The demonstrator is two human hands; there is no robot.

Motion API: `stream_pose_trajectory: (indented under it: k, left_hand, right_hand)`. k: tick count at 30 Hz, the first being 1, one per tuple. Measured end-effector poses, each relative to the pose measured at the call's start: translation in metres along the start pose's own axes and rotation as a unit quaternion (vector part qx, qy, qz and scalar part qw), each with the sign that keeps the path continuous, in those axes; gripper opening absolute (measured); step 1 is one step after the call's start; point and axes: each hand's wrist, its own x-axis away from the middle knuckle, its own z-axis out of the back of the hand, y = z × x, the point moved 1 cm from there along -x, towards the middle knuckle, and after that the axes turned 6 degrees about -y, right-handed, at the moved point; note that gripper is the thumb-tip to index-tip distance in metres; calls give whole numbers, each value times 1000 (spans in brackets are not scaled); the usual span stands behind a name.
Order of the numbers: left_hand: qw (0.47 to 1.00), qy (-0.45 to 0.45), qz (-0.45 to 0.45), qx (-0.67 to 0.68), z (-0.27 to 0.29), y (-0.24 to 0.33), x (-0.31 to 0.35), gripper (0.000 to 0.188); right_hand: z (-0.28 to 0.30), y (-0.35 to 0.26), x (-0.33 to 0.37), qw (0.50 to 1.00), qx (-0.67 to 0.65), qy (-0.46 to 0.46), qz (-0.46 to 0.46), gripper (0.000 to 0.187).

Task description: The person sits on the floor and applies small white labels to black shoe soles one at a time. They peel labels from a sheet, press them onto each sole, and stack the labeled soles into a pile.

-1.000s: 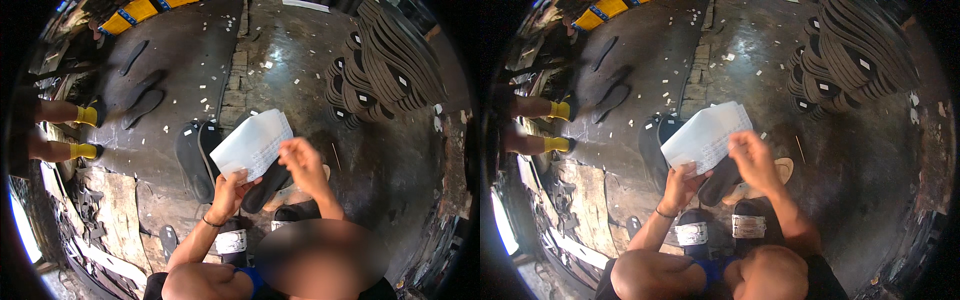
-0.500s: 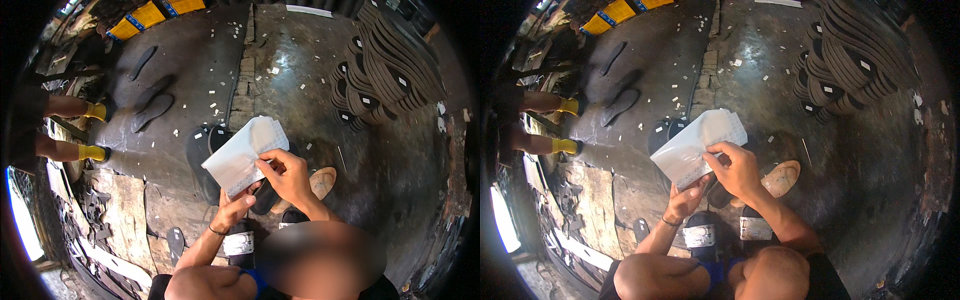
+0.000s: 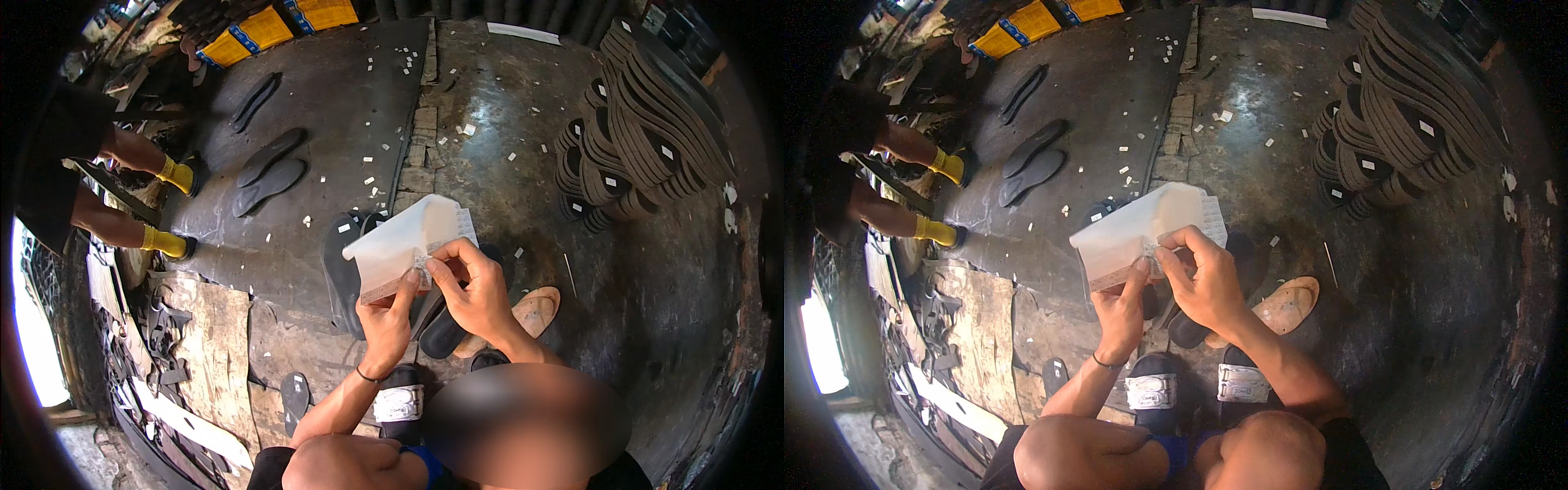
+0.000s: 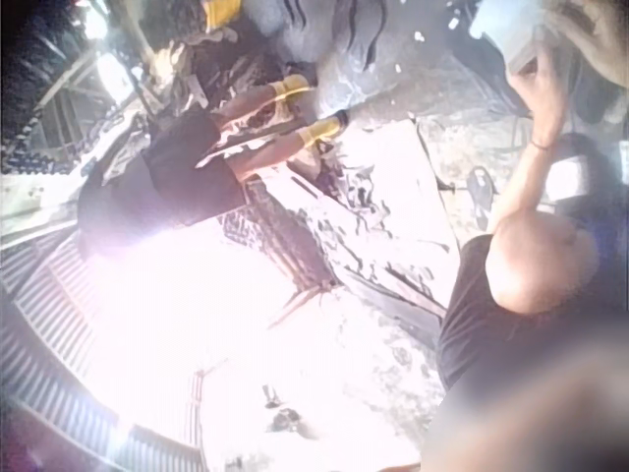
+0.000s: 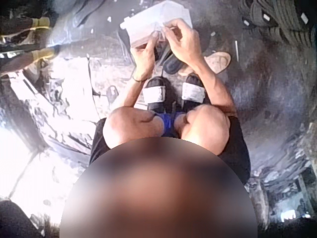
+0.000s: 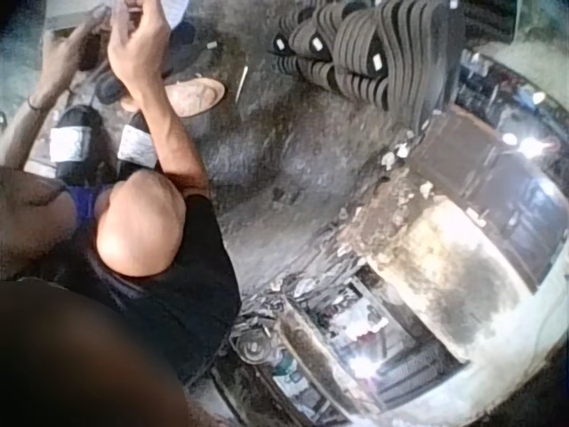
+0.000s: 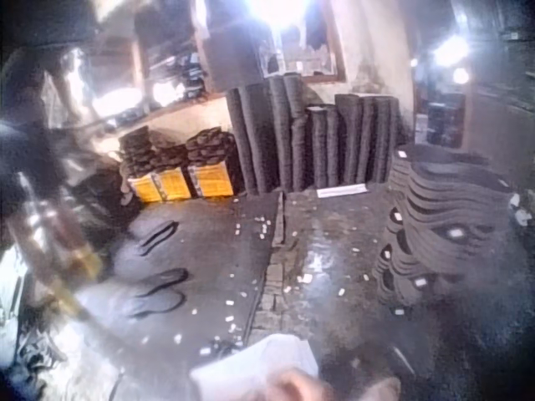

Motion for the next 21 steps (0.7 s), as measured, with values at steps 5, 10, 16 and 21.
stream_pose_trajectory:
  k: [5, 10, 16, 21]
  left_hand:
    - [999, 2, 21, -30, 8, 1, -1, 23]
    - [998, -53, -10, -30, 4, -2, -1, 19]
    - [995, -8, 99, 33, 20, -14, -5, 26]
    - [980, -70, 112, 151, 24, -16, 0, 33]
  right_hand:
    - [-1, 7, 0, 996, -93, 17, 6, 18]
    - [-3, 0, 2, 1000, -4, 2, 2, 22]
    - [2, 3, 1, 997, -23, 60, 47, 34]
    - [-4, 20, -1, 998, -55, 26, -20, 42]
